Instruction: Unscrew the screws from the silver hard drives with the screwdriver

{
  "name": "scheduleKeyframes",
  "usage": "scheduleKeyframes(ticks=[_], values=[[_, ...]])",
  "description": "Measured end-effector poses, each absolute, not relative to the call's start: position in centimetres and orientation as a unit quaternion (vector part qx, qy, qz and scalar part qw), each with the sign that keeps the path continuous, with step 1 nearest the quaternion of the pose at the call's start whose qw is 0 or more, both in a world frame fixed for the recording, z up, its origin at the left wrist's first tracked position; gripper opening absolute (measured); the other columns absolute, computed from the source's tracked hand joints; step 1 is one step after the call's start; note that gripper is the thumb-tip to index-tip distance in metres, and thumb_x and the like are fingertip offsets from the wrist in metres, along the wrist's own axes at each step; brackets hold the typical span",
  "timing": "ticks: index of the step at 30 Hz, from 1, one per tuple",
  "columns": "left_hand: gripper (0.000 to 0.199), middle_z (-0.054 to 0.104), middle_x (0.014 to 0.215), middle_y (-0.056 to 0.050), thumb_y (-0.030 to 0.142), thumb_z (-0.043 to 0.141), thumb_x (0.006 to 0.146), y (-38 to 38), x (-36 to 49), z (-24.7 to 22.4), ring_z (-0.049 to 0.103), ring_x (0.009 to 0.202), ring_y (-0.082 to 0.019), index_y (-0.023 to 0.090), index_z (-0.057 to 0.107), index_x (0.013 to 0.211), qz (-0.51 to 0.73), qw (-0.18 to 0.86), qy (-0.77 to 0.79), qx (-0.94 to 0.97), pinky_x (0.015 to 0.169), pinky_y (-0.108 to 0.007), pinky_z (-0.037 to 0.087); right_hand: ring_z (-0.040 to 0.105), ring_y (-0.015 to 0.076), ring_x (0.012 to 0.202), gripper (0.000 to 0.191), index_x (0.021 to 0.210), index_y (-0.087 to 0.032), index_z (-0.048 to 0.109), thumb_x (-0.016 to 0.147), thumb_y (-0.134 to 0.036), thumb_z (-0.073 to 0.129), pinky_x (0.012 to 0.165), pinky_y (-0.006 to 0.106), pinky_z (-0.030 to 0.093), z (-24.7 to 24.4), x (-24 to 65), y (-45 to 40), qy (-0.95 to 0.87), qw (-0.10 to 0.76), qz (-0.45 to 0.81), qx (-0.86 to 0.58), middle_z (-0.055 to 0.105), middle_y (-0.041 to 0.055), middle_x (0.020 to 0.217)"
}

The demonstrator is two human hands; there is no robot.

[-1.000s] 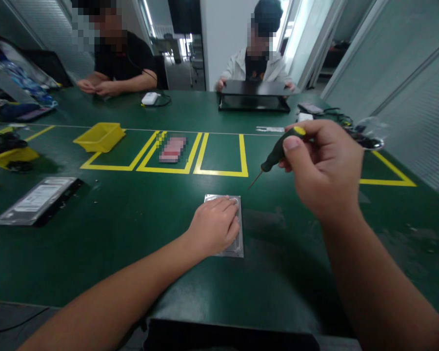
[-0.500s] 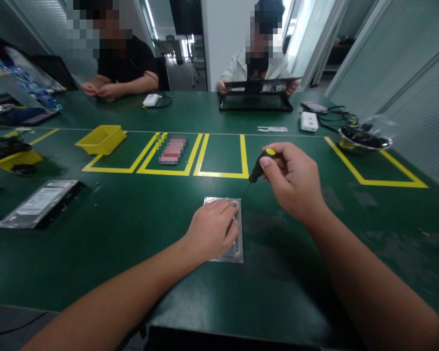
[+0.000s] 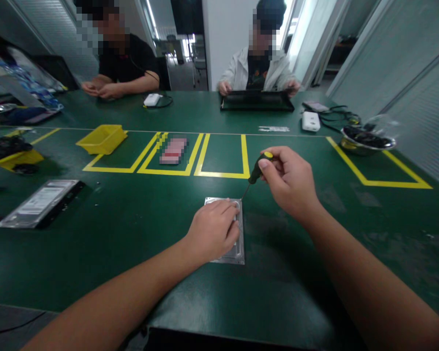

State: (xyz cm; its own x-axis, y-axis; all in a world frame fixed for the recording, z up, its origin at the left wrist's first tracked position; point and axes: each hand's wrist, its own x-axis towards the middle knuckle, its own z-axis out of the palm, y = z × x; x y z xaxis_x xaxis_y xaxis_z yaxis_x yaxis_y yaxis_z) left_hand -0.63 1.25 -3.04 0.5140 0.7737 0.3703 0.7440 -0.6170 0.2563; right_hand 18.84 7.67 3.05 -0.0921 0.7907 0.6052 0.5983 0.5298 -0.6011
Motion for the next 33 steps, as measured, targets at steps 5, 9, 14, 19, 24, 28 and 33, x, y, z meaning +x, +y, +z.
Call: scheduleKeyframes(ticks=[5,9,14,19,24,28,33], values=[[0.027,0.068,0.117,-0.009,0.024,0.052,0.089,1.28,-0.63,-3.11,0.062,0.114,-0.026,0.014,0.065,0.111,0.231,0.031,0.437,0.869,0.102,-0.044,0.048,0.055,0.0133,0.062,0.022,0.102,-0.017,0.062,0.092,-0.034,0.055,0.057,0.028,0.045,2.99,18.88,7.70,-0.730,0.480,0.110,-0.475,0.058,0.0021,0.077],[0.027,0.068,0.117,-0.009,0.025,0.052,0.089,1.27,-0.67,-3.06,0.062,0.114,-0.026,0.015,0.065,0.111,0.228,0.033,0.439,0.868,0.102,-0.044,0.048,0.056,0.0133,0.062,0.021,0.102,-0.017,0.062,0.092,-0.034,0.055,0.057,0.028,0.046,3.00,18.88,7.67,-0.729,0.480,0.116,-0.474,0.059,0.0026,0.079],[0.028,0.068,0.118,-0.009,0.025,0.052,0.089,1.26,-0.67,-3.01,0.061,0.114,-0.026,0.015,0.064,0.112,0.227,0.034,0.438,0.869,0.102,-0.044,0.048,0.056,0.0130,0.062,0.020,0.102,-0.017,0.062,0.092,-0.033,0.055,0.058,0.028,0.047,2.97,18.89,7.74,-0.729,0.483,0.116,-0.471,0.060,0.0027,0.080],[0.028,0.068,0.119,-0.009,0.025,0.052,0.089,1.21,-0.70,-3.08,0.061,0.115,-0.026,0.015,0.064,0.113,0.229,0.034,0.439,0.868,0.103,-0.044,0.048,0.056,0.0130,0.062,0.020,0.101,-0.017,0.062,0.091,-0.033,0.055,0.057,0.028,0.047,2.99,18.86,7.72,-0.726,0.484,0.121,-0.473,0.059,0.0024,0.078],[0.028,0.068,0.118,-0.009,0.025,0.052,0.089,1.26,-0.72,-3.10,0.062,0.114,-0.026,0.015,0.064,0.112,0.228,0.033,0.438,0.869,0.102,-0.044,0.048,0.057,0.0134,0.063,0.022,0.101,-0.017,0.062,0.091,-0.035,0.055,0.058,0.028,0.047,2.99,18.87,7.71,-0.725,0.484,0.125,-0.473,0.060,0.0031,0.080],[0.028,0.068,0.118,-0.010,0.024,0.053,0.089,1.31,-0.71,-3.05,0.062,0.113,-0.027,0.014,0.064,0.112,0.227,0.029,0.436,0.870,0.101,-0.044,0.049,0.057,0.0138,0.064,0.023,0.103,-0.017,0.062,0.092,-0.035,0.055,0.058,0.029,0.048,2.89,18.88,7.73,-0.727,0.483,0.130,-0.471,0.060,0.0034,0.080],[0.028,0.068,0.117,-0.010,0.024,0.052,0.089,1.30,-0.70,-3.04,0.062,0.113,-0.027,0.014,0.064,0.112,0.229,0.030,0.436,0.870,0.100,-0.045,0.049,0.057,0.0136,0.064,0.023,0.103,-0.017,0.062,0.092,-0.036,0.055,0.058,0.028,0.048,2.90,18.82,7.62,-0.731,0.481,0.134,-0.465,0.061,0.0033,0.081]])
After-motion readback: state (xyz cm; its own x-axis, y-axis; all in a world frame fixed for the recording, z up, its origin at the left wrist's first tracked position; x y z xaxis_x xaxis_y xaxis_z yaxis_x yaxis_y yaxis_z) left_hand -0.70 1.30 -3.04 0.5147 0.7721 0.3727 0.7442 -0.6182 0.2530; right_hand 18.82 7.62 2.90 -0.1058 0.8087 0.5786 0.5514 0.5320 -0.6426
